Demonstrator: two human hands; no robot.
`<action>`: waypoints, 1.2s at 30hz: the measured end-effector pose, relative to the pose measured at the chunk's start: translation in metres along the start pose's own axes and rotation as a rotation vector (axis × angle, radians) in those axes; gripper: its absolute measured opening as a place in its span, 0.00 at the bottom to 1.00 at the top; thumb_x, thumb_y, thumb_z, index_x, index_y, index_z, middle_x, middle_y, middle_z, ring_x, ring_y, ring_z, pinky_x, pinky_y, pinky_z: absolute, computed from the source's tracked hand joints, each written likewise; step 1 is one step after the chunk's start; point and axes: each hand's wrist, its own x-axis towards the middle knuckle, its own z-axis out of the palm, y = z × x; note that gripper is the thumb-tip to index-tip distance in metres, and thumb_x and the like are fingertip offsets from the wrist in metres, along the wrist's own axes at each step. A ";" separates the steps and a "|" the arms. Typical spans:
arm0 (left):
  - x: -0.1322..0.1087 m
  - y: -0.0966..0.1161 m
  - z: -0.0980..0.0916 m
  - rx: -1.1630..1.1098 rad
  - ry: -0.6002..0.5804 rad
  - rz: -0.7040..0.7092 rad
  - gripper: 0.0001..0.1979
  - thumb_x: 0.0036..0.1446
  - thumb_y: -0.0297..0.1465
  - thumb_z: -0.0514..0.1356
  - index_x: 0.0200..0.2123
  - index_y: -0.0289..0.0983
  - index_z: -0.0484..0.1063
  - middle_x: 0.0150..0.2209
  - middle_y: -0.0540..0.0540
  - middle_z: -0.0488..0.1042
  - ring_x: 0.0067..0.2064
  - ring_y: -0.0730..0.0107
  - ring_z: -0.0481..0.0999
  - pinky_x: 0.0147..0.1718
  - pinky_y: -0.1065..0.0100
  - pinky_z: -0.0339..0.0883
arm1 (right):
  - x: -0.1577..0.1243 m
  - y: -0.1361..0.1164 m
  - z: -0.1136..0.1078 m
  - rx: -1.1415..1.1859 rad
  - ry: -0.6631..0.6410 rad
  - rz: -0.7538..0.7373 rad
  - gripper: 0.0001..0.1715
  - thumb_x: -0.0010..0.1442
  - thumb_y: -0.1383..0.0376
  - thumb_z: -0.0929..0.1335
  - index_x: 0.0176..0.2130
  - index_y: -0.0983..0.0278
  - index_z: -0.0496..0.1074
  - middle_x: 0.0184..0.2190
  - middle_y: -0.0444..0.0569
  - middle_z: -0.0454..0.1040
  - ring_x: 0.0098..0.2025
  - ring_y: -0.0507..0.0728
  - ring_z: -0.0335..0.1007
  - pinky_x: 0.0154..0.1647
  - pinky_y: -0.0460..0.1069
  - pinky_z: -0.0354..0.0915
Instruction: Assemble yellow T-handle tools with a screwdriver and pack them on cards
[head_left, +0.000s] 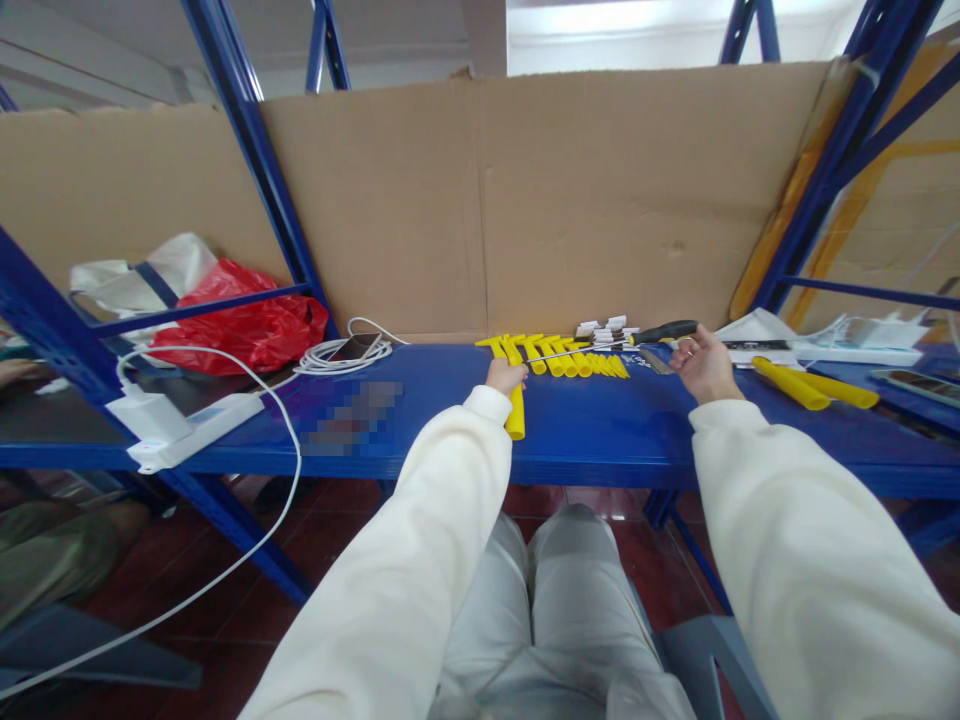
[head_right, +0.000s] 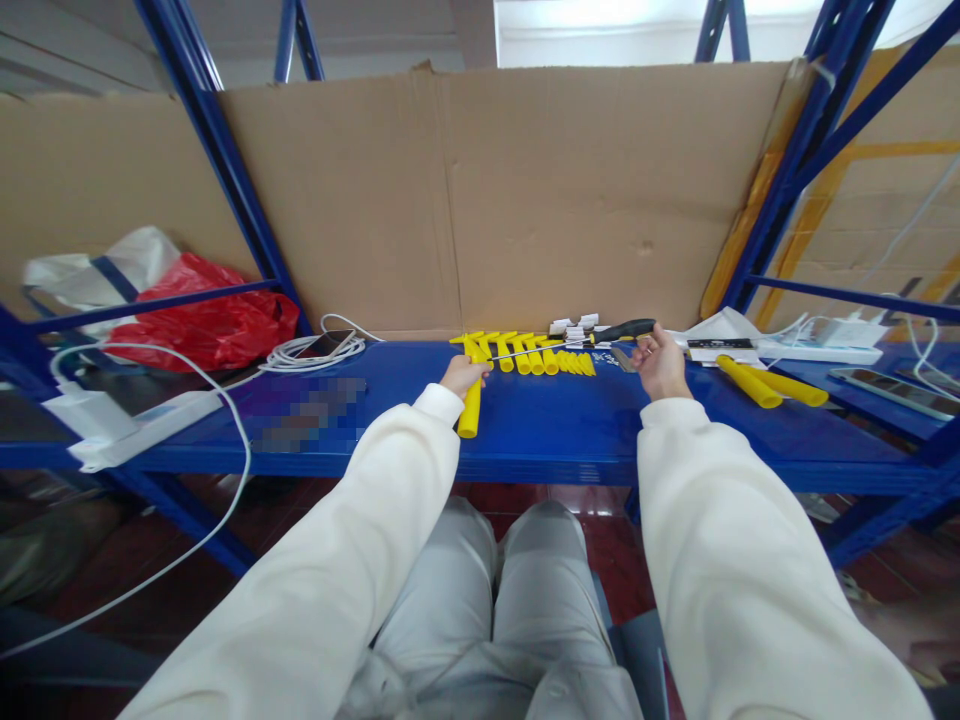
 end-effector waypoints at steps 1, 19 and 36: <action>-0.001 0.001 0.000 0.002 -0.006 -0.002 0.08 0.48 0.15 0.64 0.31 0.30 0.79 0.20 0.51 0.71 0.21 0.74 0.70 0.23 0.74 0.68 | 0.002 0.001 -0.001 -0.006 0.010 -0.013 0.23 0.66 0.55 0.74 0.28 0.59 0.62 0.19 0.38 0.62 0.18 0.50 0.57 0.16 0.44 0.57; 0.002 -0.001 0.002 -0.005 0.006 -0.004 0.08 0.49 0.14 0.63 0.28 0.30 0.77 0.18 0.52 0.68 0.19 0.76 0.67 0.21 0.75 0.65 | 0.019 0.017 -0.006 -0.102 0.176 -0.215 0.22 0.60 0.56 0.79 0.48 0.56 0.72 0.23 0.35 0.66 0.20 0.50 0.62 0.17 0.43 0.57; 0.002 -0.001 0.002 -0.003 0.012 -0.001 0.08 0.50 0.14 0.62 0.30 0.30 0.79 0.17 0.54 0.66 0.19 0.75 0.67 0.22 0.75 0.67 | 0.008 0.004 -0.001 -0.031 0.090 -0.039 0.12 0.65 0.60 0.68 0.30 0.59 0.64 0.20 0.40 0.60 0.17 0.51 0.56 0.14 0.45 0.58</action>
